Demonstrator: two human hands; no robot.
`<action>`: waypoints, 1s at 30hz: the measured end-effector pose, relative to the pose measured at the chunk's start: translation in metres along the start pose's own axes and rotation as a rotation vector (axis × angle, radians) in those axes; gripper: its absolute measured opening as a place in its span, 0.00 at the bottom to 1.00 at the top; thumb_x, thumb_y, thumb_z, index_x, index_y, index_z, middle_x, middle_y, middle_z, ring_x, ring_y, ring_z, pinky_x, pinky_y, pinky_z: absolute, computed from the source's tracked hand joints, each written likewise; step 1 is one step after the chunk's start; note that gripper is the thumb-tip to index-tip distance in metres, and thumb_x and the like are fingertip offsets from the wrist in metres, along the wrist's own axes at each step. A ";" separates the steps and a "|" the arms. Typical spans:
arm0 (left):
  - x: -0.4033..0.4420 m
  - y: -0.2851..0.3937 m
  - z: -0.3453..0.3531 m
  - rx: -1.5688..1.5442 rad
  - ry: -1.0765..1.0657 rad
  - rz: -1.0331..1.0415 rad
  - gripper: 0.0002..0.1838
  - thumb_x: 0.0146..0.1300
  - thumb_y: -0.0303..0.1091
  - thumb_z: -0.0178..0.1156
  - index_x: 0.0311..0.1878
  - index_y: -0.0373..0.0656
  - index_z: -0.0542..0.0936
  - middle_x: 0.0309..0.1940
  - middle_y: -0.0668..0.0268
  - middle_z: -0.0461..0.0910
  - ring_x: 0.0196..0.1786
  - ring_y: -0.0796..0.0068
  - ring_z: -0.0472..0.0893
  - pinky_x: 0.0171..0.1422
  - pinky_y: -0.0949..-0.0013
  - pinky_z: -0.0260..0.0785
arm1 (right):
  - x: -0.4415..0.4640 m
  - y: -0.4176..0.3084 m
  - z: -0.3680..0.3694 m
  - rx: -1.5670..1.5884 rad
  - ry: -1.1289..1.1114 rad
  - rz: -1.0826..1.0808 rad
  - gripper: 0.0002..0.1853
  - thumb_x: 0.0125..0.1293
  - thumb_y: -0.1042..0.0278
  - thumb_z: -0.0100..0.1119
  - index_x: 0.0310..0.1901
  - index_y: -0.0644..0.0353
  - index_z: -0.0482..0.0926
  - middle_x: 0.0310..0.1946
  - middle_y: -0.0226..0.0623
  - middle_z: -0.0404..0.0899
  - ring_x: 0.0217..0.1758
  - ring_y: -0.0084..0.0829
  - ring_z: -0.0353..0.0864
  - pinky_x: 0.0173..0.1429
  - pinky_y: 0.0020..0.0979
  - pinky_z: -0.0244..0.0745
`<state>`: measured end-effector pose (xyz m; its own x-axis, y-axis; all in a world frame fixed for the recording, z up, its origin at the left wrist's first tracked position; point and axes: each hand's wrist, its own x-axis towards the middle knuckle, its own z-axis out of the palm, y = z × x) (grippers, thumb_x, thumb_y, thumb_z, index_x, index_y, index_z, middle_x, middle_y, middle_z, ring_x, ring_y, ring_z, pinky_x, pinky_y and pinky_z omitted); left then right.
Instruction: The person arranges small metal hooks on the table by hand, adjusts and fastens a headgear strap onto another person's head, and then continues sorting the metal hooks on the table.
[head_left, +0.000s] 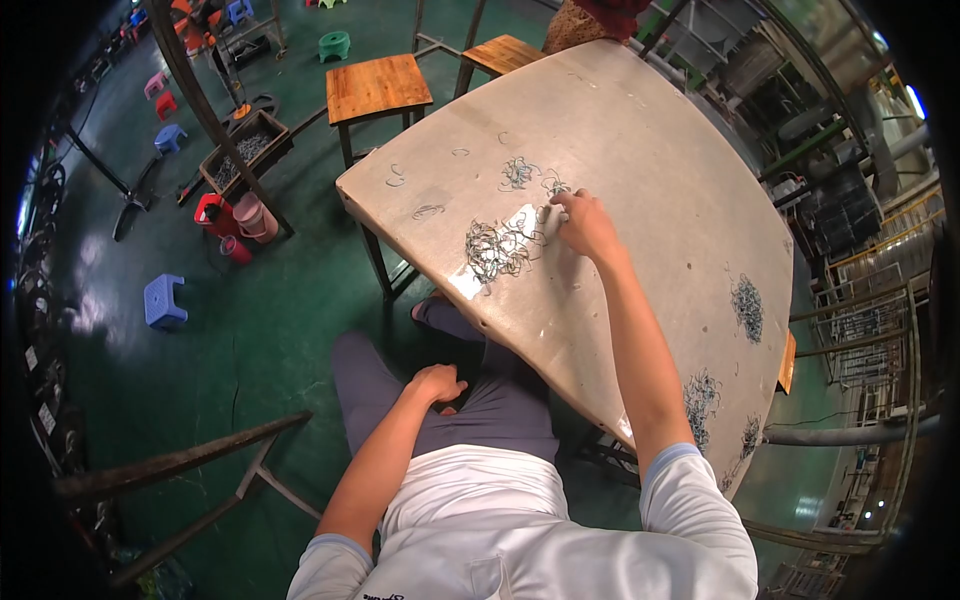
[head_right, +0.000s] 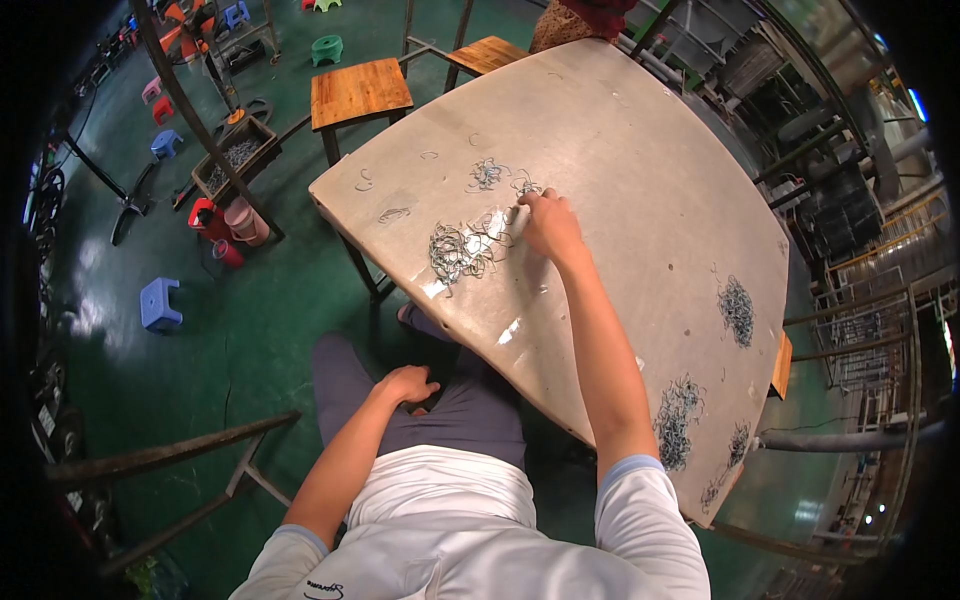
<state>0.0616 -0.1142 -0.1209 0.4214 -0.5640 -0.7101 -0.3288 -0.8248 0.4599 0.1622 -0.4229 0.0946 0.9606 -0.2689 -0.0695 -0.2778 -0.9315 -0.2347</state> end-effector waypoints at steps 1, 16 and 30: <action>0.001 -0.001 0.001 0.001 -0.001 0.001 0.32 0.72 0.54 0.56 0.64 0.33 0.77 0.58 0.44 0.82 0.63 0.48 0.80 0.68 0.54 0.72 | -0.001 -0.002 -0.002 0.049 -0.039 -0.033 0.24 0.63 0.77 0.52 0.59 0.50 0.83 0.61 0.46 0.76 0.64 0.52 0.74 0.67 0.48 0.73; -0.007 0.000 -0.009 -0.018 -0.012 -0.025 0.32 0.72 0.53 0.57 0.66 0.34 0.76 0.58 0.45 0.82 0.64 0.49 0.80 0.68 0.55 0.71 | 0.040 -0.017 0.025 -0.116 0.088 -0.100 0.22 0.64 0.73 0.56 0.60 0.49 0.81 0.60 0.46 0.74 0.63 0.51 0.75 0.62 0.47 0.77; 0.002 -0.001 -0.001 0.000 0.002 0.029 0.33 0.72 0.53 0.56 0.66 0.32 0.76 0.59 0.44 0.81 0.64 0.48 0.79 0.69 0.54 0.71 | 0.025 -0.004 0.005 -0.252 0.237 -0.095 0.13 0.59 0.72 0.59 0.45 0.56 0.87 0.49 0.43 0.80 0.56 0.48 0.79 0.59 0.45 0.79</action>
<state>0.0638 -0.1146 -0.1226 0.4137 -0.5875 -0.6955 -0.3413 -0.8083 0.4798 0.1874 -0.4248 0.0886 0.9639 -0.2004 0.1753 -0.2069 -0.9782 0.0196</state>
